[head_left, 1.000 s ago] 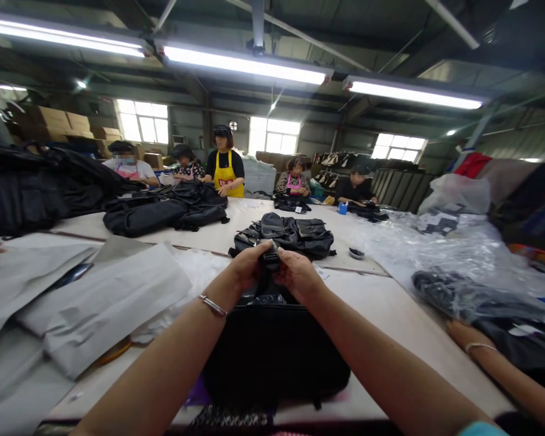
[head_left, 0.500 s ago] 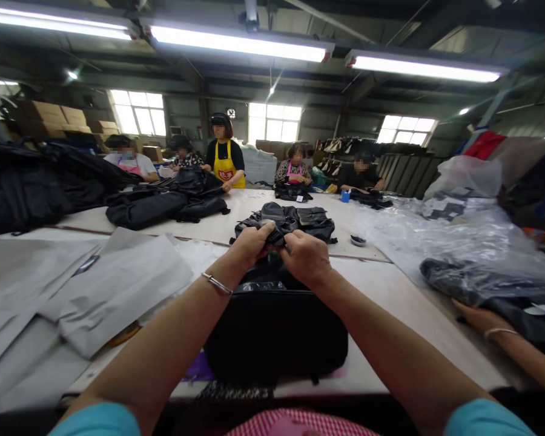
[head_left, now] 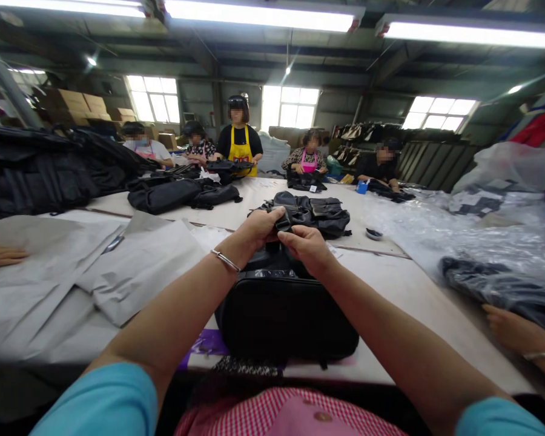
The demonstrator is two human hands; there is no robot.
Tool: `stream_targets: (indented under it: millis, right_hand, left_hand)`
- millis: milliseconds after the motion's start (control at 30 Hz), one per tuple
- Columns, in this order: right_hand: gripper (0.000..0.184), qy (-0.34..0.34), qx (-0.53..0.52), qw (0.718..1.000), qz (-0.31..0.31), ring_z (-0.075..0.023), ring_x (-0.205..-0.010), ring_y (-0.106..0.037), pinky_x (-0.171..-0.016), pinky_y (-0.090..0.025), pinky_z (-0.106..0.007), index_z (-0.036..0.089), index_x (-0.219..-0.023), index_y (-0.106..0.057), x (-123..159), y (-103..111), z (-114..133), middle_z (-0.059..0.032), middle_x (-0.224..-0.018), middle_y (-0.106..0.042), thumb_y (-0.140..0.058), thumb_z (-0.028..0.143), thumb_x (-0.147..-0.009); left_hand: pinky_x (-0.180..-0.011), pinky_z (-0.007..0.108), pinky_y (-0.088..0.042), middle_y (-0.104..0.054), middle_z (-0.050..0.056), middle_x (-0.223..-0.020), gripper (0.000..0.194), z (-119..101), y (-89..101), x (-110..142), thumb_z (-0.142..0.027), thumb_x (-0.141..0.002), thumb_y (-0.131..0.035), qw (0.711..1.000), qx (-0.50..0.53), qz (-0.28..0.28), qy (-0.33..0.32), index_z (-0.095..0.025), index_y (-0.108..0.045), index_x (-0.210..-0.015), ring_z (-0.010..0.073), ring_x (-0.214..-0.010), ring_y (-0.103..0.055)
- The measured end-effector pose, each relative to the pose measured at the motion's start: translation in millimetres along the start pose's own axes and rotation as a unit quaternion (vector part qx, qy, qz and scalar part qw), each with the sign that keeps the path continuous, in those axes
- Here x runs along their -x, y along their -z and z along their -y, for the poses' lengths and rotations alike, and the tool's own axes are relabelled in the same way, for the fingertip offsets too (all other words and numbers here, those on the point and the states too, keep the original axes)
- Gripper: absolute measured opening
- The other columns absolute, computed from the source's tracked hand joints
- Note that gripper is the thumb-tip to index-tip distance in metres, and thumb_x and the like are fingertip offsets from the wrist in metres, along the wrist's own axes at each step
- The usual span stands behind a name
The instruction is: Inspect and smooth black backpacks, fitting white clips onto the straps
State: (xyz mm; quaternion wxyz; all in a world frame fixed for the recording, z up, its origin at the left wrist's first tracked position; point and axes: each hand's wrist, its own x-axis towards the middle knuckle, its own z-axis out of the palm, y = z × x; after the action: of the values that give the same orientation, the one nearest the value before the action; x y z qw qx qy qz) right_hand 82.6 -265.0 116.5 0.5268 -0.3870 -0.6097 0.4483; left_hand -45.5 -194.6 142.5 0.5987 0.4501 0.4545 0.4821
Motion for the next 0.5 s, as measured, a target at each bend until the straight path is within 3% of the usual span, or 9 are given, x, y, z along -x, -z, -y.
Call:
stream_targets:
  millis: [167, 333, 400, 500]
  right_hand:
    - [0.039, 0.026, 0.025, 0.996, 0.078, -0.007, -0.045, -0.031, -0.045, -0.024, -0.023, 0.019, -0.053, -0.046, 13, -31, -5, 0.0052, -0.049, -0.042, -0.061, 0.042, -0.081]
    - [0.038, 0.061, 0.105, 0.991, -0.048, -0.0088, -0.049, -0.037, -0.049, -0.03, -0.024, 0.018, -0.058, -0.052, -2, -31, -18, 0.0042, -0.051, -0.046, -0.059, 0.047, -0.083]
    - [0.034, 0.068, 0.139, 0.986, -0.055, -0.0096, -0.052, -0.043, -0.051, -0.034, -0.024, 0.018, -0.064, -0.058, -11, -29, -22, 0.0028, -0.056, -0.052, -0.061, 0.047, -0.081]
    - [0.032, 0.022, 0.117, 0.992, -0.042, -0.0093, -0.047, -0.045, -0.047, -0.035, -0.023, 0.018, -0.071, -0.061, -19, -30, -22, 0.0019, -0.059, -0.058, -0.062, 0.048, -0.079]
  left_hand:
    - [-0.053, 0.022, -0.047, -0.06, -0.002, -0.057, 0.021, -26, 28.6, -32, -0.033, -0.084, -0.068, 0.996, 0.028, -0.083, -0.006, -0.017, -0.06, -0.073, 0.0105, -0.047, -0.055]
    - [-0.052, 0.024, -0.049, -0.064, 0.001, -0.064, 0.018, -22, 44.1, -32, -0.031, -0.079, -0.072, 0.998, 0.038, -0.052, -0.016, -0.016, -0.063, -0.077, 0.013, -0.051, -0.059]
    - [-0.052, 0.025, -0.05, -0.064, 0.001, -0.065, 0.018, -13, 40.2, -28, -0.031, -0.081, -0.07, 0.998, 0.056, -0.034, -0.016, -0.015, -0.062, -0.076, 0.0138, -0.052, -0.06]
    - [-0.049, 0.024, -0.048, -0.06, 0.0, -0.06, 0.021, -1, 30.6, -23, -0.031, -0.081, -0.07, 0.996, 0.088, -0.016, -0.019, -0.015, -0.06, -0.073, 0.0127, -0.048, -0.057]
